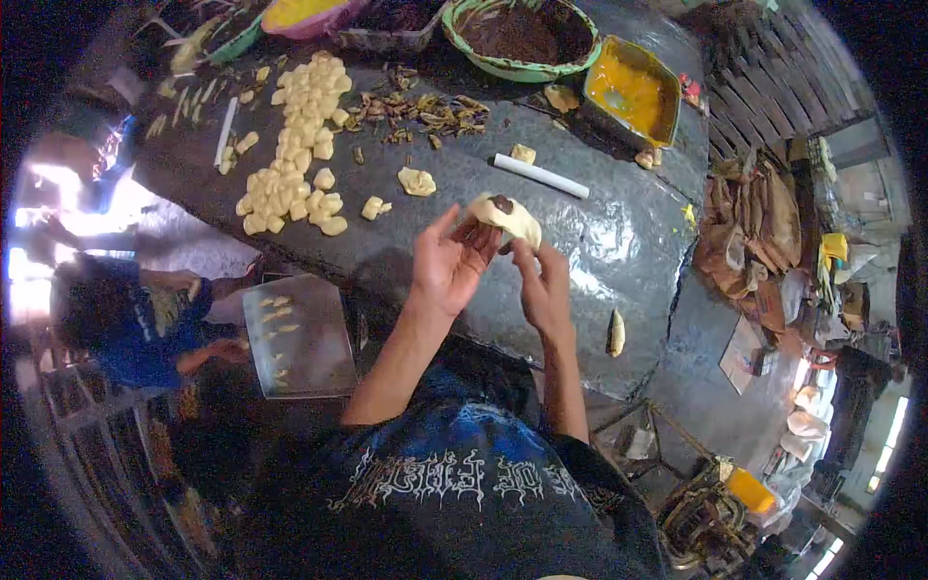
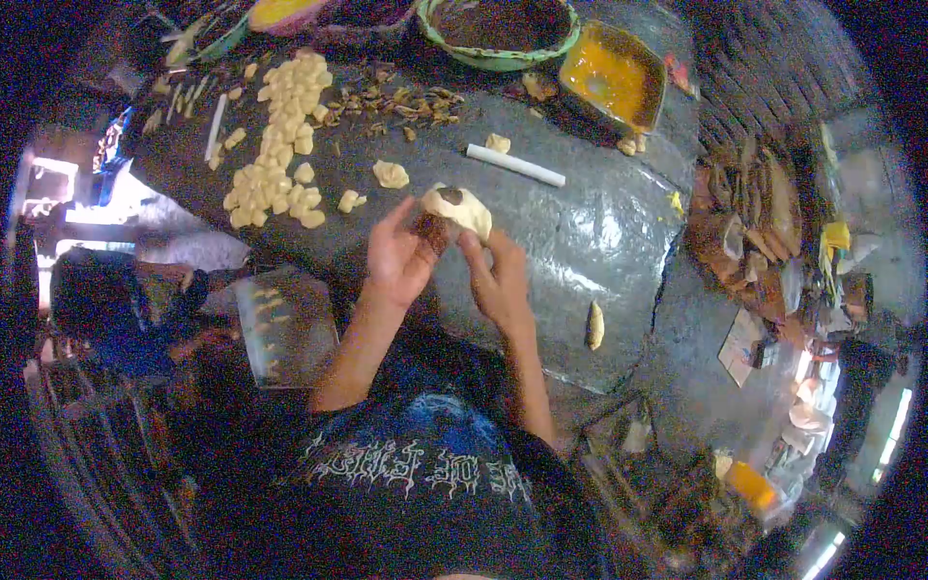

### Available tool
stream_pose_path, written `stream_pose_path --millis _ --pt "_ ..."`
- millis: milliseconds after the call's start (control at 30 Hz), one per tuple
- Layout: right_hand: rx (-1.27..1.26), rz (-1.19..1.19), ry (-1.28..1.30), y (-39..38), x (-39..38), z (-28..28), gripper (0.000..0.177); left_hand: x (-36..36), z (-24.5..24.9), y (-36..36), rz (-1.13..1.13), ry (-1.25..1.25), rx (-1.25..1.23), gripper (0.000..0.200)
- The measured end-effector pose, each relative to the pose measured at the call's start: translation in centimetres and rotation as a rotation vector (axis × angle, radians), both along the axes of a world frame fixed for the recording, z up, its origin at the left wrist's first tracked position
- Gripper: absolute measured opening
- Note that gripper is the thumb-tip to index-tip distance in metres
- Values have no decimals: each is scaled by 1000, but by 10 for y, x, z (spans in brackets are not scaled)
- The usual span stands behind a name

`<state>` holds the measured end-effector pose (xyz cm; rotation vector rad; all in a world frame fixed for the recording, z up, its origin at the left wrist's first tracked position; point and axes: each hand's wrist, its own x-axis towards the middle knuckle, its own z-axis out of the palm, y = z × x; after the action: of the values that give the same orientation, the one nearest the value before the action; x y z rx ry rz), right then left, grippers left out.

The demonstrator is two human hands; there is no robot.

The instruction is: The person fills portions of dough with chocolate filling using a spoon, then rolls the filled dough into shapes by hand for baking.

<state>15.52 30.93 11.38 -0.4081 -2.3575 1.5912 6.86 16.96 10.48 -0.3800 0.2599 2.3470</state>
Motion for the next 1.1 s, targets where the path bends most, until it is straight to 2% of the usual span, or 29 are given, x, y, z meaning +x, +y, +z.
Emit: stream_pose_path --millis 167,233,367,467,533,667,700,733,900,967,1000,1100 --pt "-400 -72 129 13 -17 -12 40 23 2 -6 46 -61 180 25" --pt "-289 -121 115 9 -23 -5 44 24 0 -7 -11 -153 279 23" --pt "-483 20 183 6 -49 2 43 7 1 -19 -57 -142 430 22" --pt "-455 121 254 -8 -76 14 38 -17 7 -34 -53 -157 455 23" --pt "-422 182 255 -15 -97 16 36 -38 14 -41 25 -113 385 24" --pt "-569 36 200 -43 -148 -5 37 -100 7 -58 228 -16 233 28" --pt "-624 2 215 -49 -163 -4 37 -116 3 -61 227 -25 280 30" --pt "-660 73 147 -52 -175 -6 36 -128 -2 -65 227 -38 324 31" --pt "-302 258 -68 -46 -242 -26 35 -188 -35 -85 208 -49 387 43" --pt "-246 276 -196 -48 -266 -20 38 -208 -45 -89 213 -28 350 43" --pt "-289 241 -192 -49 -280 -23 32 -217 -48 -92 230 -31 348 43" --pt "41 213 -215 -28 -322 -54 22 -243 -50 -99 269 -18 319 42"
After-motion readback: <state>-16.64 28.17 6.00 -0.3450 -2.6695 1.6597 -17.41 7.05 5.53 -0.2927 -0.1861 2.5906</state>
